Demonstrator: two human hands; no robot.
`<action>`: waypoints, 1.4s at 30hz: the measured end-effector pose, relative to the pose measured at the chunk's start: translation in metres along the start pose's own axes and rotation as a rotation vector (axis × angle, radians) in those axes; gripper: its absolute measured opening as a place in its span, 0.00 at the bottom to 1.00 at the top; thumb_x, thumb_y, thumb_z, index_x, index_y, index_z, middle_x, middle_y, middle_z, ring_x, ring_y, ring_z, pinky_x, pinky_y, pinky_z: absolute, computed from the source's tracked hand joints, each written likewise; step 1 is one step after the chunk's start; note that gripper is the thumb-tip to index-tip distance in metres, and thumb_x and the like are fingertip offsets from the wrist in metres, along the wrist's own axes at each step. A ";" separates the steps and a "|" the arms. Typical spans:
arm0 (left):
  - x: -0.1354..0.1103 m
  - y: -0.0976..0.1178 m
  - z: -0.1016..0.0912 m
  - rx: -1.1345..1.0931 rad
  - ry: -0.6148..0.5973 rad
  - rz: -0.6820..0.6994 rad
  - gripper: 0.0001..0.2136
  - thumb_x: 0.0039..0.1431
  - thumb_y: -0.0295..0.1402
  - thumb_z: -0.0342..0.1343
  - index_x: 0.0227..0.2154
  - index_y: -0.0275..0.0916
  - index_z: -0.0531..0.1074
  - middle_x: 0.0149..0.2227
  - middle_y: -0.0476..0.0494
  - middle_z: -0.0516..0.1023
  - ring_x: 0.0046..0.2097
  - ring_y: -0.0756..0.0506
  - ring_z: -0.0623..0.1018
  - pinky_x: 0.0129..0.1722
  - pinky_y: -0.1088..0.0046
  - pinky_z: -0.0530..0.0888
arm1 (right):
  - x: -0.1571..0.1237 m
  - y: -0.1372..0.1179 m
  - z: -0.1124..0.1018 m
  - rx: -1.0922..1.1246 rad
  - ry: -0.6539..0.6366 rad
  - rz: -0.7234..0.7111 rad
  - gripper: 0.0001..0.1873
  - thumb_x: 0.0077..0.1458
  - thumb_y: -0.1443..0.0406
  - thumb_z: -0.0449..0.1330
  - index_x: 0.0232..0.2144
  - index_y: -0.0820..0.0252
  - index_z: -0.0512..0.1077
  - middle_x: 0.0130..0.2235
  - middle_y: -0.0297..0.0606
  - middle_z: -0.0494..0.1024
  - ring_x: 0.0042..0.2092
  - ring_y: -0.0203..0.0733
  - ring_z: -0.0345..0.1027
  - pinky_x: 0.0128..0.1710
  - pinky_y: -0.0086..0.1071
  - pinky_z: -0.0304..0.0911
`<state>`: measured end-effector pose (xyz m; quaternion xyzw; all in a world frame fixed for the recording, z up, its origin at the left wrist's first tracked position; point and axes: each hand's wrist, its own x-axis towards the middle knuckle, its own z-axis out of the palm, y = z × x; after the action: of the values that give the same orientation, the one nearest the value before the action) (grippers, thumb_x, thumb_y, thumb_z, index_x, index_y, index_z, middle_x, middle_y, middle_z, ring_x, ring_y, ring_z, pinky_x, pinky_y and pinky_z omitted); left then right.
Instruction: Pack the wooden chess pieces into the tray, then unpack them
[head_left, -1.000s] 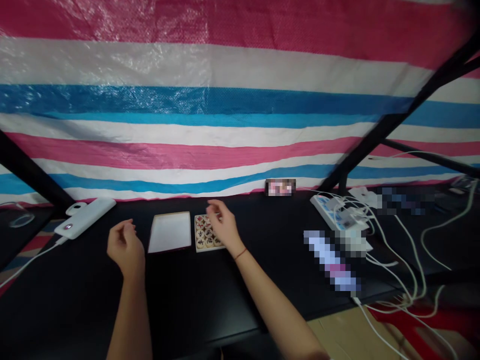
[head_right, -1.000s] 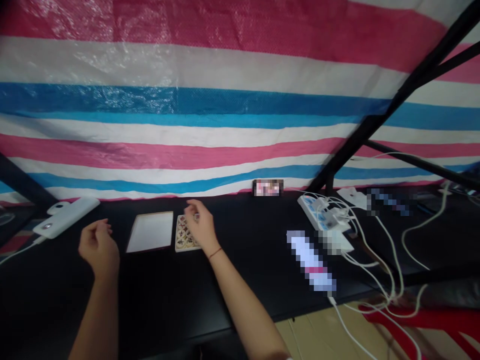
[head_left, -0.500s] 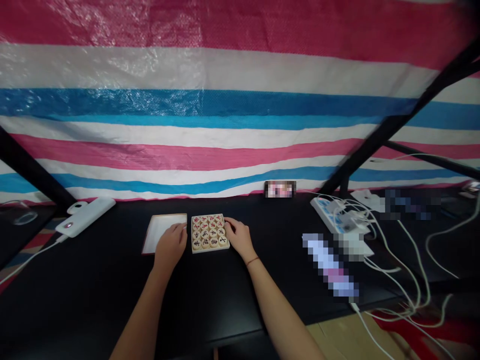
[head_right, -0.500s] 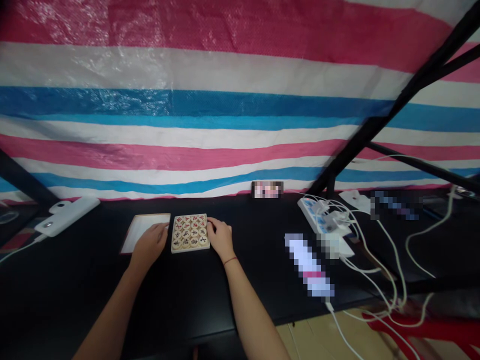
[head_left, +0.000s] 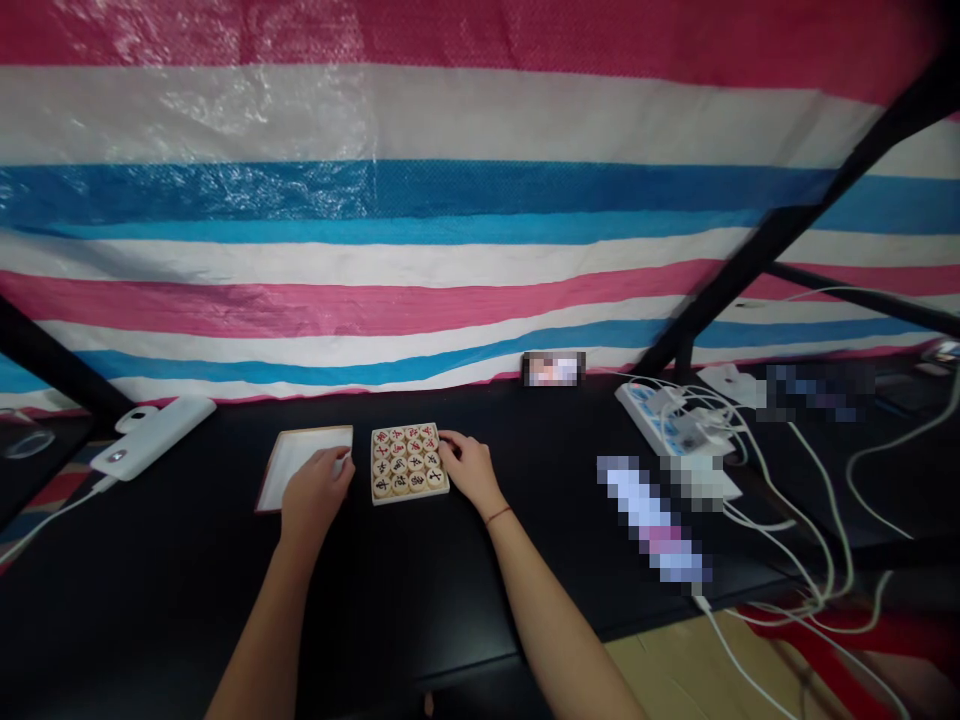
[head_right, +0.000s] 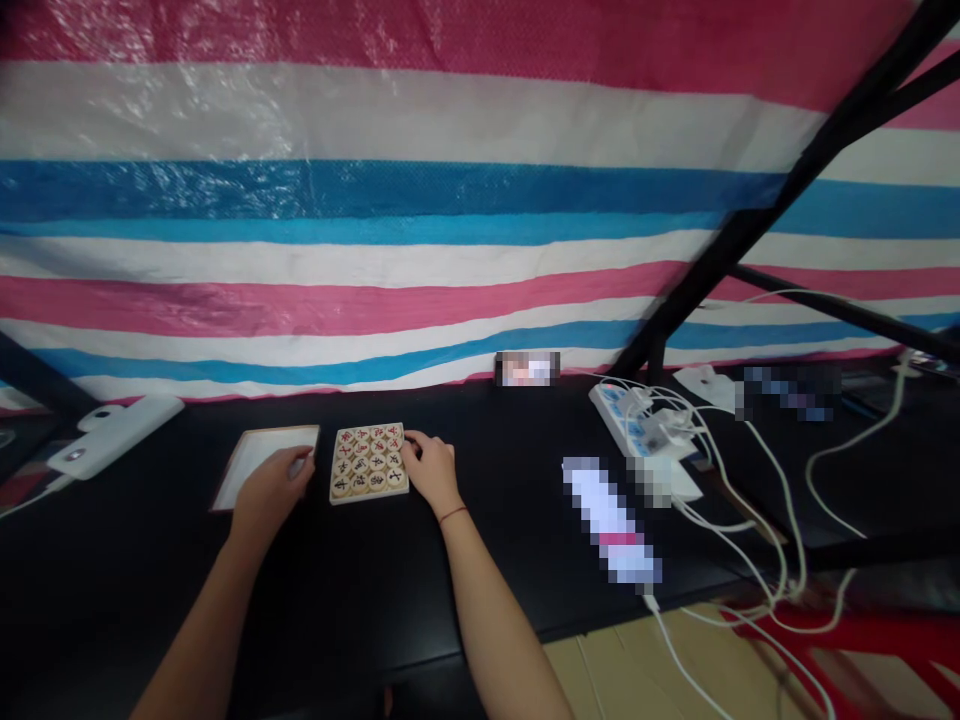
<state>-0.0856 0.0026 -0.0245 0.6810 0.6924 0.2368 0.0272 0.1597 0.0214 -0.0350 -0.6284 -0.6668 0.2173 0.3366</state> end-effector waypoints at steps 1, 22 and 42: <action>0.000 0.000 0.000 0.007 0.005 -0.009 0.14 0.60 0.37 0.47 0.42 0.41 0.76 0.43 0.41 0.80 0.42 0.41 0.78 0.39 0.69 0.72 | 0.000 0.000 0.000 0.000 -0.007 0.000 0.14 0.58 0.65 0.53 0.43 0.56 0.76 0.32 0.34 0.80 0.38 0.40 0.70 0.43 0.31 0.58; -0.010 0.034 0.015 -0.366 0.070 0.292 0.17 0.66 0.34 0.42 0.52 0.39 0.69 0.57 0.38 0.70 0.56 0.43 0.72 0.57 0.61 0.70 | -0.001 0.001 -0.007 0.112 -0.054 -0.041 0.17 0.53 0.65 0.55 0.44 0.58 0.78 0.25 0.31 0.77 0.28 0.35 0.69 0.31 0.26 0.58; -0.012 0.005 0.016 -0.071 0.085 0.197 0.18 0.59 0.27 0.43 0.47 0.38 0.74 0.52 0.34 0.72 0.54 0.37 0.72 0.53 0.53 0.72 | -0.008 -0.009 -0.001 0.120 -0.080 -0.059 0.17 0.49 0.68 0.56 0.40 0.59 0.79 0.21 0.30 0.74 0.24 0.34 0.66 0.30 0.25 0.59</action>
<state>-0.0742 -0.0049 -0.0401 0.7336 0.6139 0.2915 -0.0018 0.1544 0.0126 -0.0289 -0.5777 -0.6839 0.2719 0.3530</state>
